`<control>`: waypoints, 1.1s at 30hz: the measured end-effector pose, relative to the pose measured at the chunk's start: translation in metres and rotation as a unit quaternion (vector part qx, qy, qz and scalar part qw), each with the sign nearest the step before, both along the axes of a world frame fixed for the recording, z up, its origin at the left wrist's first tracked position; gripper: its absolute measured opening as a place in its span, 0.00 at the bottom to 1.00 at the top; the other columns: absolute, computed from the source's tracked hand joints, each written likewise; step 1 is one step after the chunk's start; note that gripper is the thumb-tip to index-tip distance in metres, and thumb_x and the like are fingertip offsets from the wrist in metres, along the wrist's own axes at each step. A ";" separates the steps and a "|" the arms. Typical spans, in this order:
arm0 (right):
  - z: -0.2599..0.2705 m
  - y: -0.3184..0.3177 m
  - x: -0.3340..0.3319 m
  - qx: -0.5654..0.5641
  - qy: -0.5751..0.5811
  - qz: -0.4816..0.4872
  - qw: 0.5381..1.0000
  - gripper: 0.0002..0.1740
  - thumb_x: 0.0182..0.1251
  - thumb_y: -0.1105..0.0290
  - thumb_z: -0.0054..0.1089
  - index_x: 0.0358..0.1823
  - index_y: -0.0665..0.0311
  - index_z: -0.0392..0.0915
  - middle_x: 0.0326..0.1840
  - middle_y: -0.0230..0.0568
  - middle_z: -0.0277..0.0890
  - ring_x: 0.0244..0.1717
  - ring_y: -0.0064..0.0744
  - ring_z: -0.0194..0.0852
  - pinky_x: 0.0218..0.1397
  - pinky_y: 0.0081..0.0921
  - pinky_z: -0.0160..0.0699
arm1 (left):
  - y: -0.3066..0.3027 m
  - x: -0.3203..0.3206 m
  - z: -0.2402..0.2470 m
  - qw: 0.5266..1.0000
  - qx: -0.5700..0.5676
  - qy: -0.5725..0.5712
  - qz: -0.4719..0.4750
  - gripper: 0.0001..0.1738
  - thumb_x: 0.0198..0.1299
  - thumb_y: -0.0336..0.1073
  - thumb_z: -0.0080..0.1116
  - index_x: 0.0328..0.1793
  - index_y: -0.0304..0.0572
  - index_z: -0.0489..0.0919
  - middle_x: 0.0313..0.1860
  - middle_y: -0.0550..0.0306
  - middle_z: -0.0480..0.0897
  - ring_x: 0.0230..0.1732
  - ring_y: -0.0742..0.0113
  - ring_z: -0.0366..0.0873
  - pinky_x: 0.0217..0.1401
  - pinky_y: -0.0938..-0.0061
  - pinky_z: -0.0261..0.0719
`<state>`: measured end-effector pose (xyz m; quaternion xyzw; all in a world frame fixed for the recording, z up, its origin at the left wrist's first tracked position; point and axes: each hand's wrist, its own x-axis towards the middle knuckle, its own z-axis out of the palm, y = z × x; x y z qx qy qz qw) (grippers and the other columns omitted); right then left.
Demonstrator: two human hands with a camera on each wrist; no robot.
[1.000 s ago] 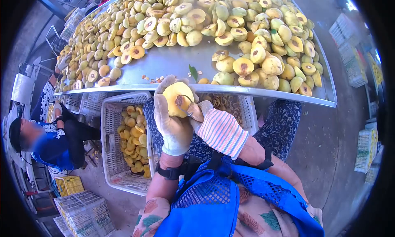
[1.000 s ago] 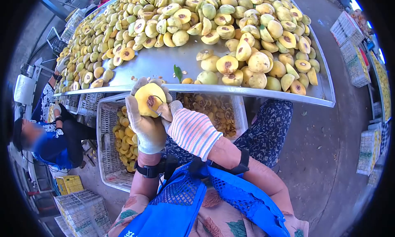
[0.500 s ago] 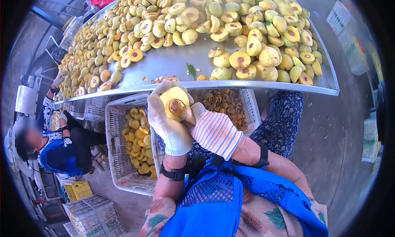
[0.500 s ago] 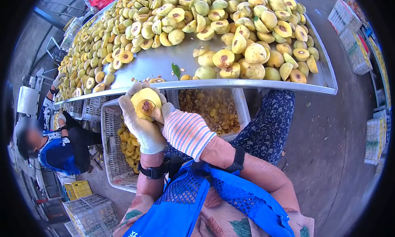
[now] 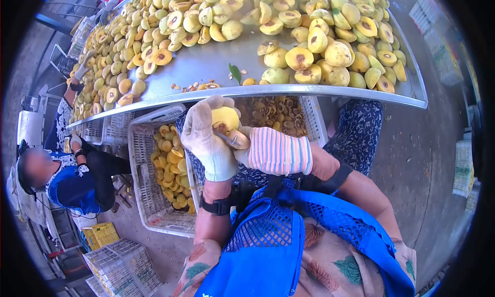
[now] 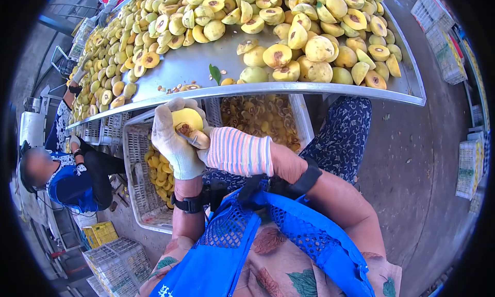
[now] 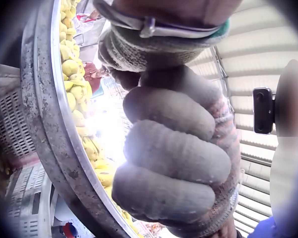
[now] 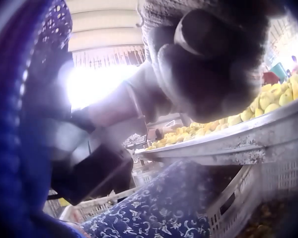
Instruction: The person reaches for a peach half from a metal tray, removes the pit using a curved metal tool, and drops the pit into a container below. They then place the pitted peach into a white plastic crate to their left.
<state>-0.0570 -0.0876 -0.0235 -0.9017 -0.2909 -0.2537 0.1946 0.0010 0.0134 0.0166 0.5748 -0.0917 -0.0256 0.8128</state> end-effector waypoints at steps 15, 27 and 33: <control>0.013 -0.008 -0.008 0.312 0.434 0.018 0.845 0.10 0.66 0.61 0.47 0.38 0.56 0.76 0.20 0.35 0.74 0.20 0.33 0.76 0.22 0.28 0.73 | 0.008 0.009 -0.006 0.974 -0.148 0.167 -0.037 0.26 0.62 0.59 0.49 0.43 0.41 0.75 0.34 0.52 0.80 0.30 0.62 0.78 0.30 0.72 0.78; -0.051 -0.024 -0.011 0.129 0.468 -0.250 0.838 0.18 0.66 0.58 0.42 0.40 0.68 0.68 0.24 0.60 0.76 0.30 0.60 0.77 0.35 0.49 0.74 | 0.038 0.019 -0.003 0.987 0.101 0.085 0.089 0.28 0.65 0.56 0.45 0.46 0.34 0.74 0.34 0.53 0.80 0.30 0.68 0.78 0.26 0.78 0.76; -0.090 -0.040 -0.025 0.114 0.506 -0.268 0.812 0.18 0.65 0.60 0.40 0.46 0.66 0.70 0.27 0.59 0.77 0.33 0.59 0.77 0.38 0.51 0.75 | 0.063 0.039 -0.020 0.986 0.140 0.035 0.088 0.23 0.67 0.49 0.47 0.42 0.31 0.78 0.38 0.54 0.80 0.38 0.69 0.78 0.42 0.78 0.76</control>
